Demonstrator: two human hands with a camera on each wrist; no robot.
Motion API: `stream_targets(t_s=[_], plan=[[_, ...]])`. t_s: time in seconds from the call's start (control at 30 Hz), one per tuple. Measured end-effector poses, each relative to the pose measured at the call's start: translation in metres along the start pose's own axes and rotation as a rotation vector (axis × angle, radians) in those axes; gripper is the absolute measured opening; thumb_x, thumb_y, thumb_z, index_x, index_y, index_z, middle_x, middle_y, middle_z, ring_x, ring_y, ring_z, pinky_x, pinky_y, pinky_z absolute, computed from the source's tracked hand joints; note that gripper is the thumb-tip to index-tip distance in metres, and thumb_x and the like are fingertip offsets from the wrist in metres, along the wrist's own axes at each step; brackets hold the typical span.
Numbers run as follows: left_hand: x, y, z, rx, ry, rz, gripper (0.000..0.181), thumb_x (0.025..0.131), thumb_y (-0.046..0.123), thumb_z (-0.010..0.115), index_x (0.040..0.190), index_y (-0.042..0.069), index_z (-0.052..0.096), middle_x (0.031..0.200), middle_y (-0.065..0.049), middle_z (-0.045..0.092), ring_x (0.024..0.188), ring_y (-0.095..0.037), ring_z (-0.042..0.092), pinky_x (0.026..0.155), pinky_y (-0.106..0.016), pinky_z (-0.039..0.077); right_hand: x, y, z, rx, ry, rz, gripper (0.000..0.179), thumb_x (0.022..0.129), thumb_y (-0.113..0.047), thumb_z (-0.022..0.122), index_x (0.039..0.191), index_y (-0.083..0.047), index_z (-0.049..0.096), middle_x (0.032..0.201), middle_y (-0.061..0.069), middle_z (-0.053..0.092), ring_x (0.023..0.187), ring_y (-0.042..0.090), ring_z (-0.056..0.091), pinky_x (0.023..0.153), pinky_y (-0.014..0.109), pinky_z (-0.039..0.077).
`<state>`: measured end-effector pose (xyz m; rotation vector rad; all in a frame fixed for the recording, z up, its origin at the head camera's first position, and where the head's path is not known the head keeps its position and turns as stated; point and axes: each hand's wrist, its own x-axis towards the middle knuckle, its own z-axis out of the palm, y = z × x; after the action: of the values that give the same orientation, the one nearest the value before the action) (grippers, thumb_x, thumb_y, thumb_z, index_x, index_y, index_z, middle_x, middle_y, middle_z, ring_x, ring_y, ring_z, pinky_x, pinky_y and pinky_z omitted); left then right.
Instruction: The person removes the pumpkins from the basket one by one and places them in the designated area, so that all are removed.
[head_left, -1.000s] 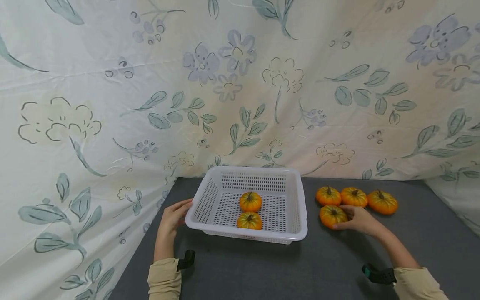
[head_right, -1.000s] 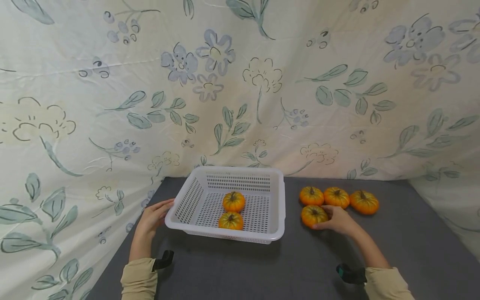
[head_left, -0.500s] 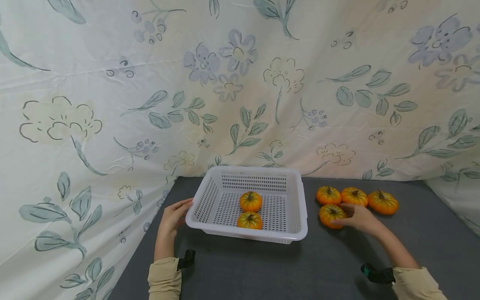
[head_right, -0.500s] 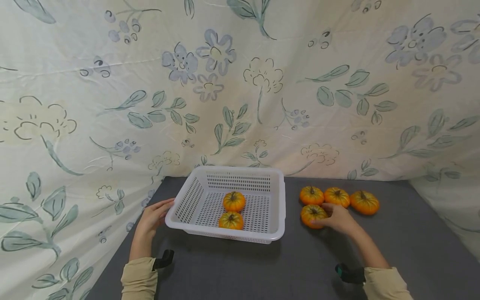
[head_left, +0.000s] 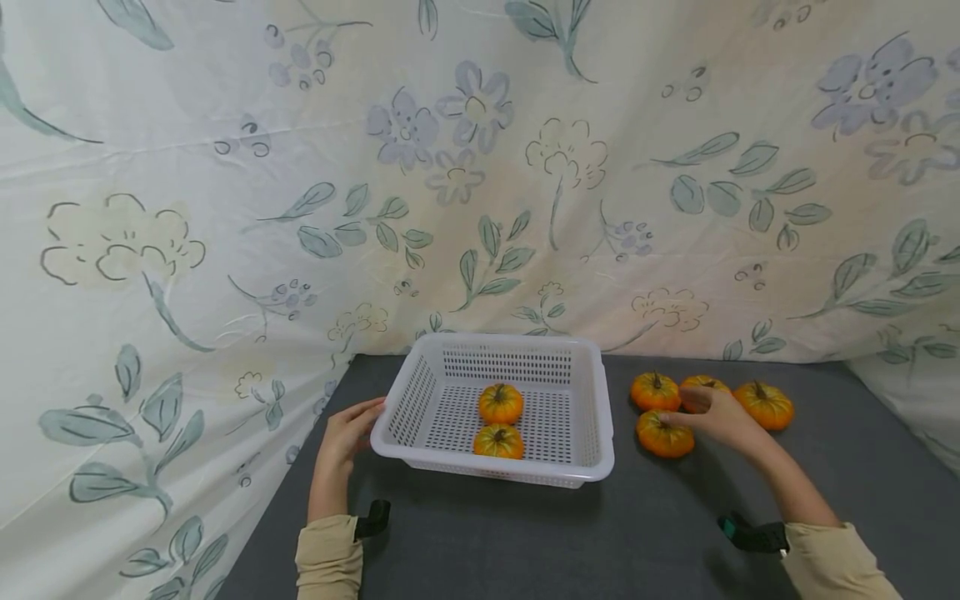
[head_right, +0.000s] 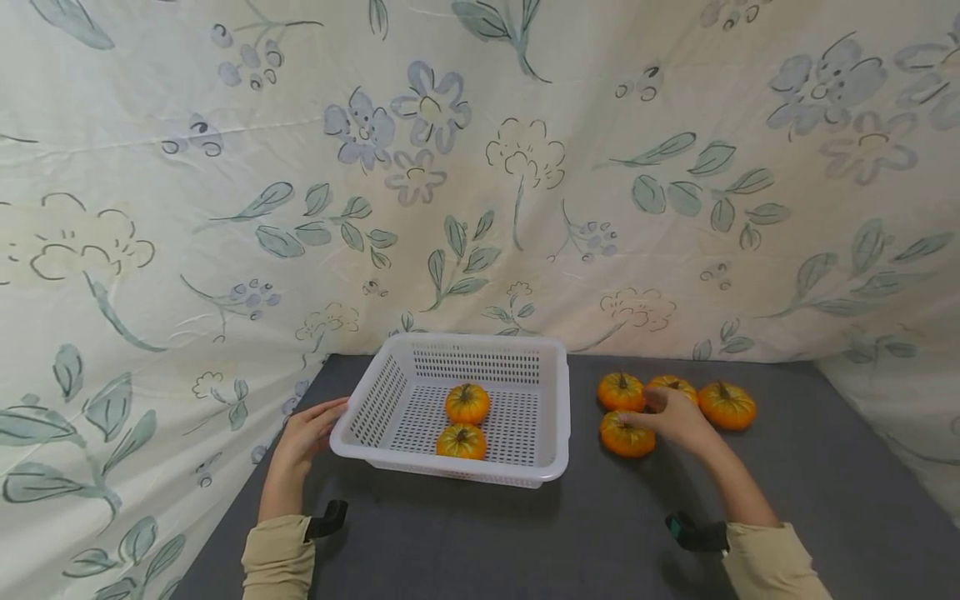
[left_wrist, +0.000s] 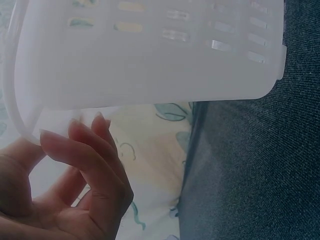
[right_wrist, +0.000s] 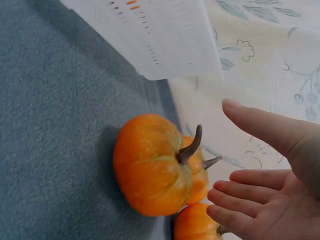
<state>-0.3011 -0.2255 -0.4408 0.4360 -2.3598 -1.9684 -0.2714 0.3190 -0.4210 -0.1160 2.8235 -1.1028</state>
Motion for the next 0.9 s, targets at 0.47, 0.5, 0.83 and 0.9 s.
stream_targets(t_s=[0.47,0.5,0.83,0.9], plan=[[0.001,0.001,-0.001,0.007,-0.001,-0.002,0.050,0.089,0.035,0.071,0.127,0.003,0.064,0.100,0.002,0.070,0.078,-0.009,0.064,0.067,-0.028,0.051,0.009,-0.029,-0.002,-0.011,0.048,-0.022,0.089,0.089,-0.049,0.066,0.146,0.010,0.033,0.146,0.036,0.038,0.130,0.055,0.040,0.099,0.061,0.042],[0.001,0.001,-0.001,0.007,-0.002,-0.003,0.050,0.089,0.034,0.071,0.127,0.003,0.064,0.100,0.002,0.069,0.078,-0.009,0.064,0.066,-0.028,0.051,0.010,-0.032,-0.002,-0.007,0.045,-0.028,0.089,0.089,-0.049,0.066,0.146,0.010,0.033,0.146,0.036,0.038,0.131,0.055,0.040,0.100,0.061,0.041],[0.000,0.001,0.000,0.006,0.002,-0.005,0.046,0.091,0.030,0.069,0.126,0.002,0.064,0.103,-0.002,0.070,0.076,-0.009,0.065,0.064,-0.028,0.052,0.022,-0.057,0.001,0.064,0.007,-0.069,0.092,0.089,-0.048,0.067,0.149,0.009,0.028,0.149,0.034,0.034,0.134,0.053,0.037,0.103,0.061,0.039],[0.000,0.001,-0.001,0.007,0.000,-0.005,0.046,0.091,0.030,0.069,0.127,0.002,0.064,0.102,-0.001,0.069,0.076,-0.009,0.064,0.064,-0.028,0.052,0.024,-0.061,0.002,0.069,0.004,-0.072,0.092,0.088,-0.049,0.067,0.149,0.008,0.028,0.150,0.033,0.033,0.135,0.053,0.036,0.104,0.061,0.038]])
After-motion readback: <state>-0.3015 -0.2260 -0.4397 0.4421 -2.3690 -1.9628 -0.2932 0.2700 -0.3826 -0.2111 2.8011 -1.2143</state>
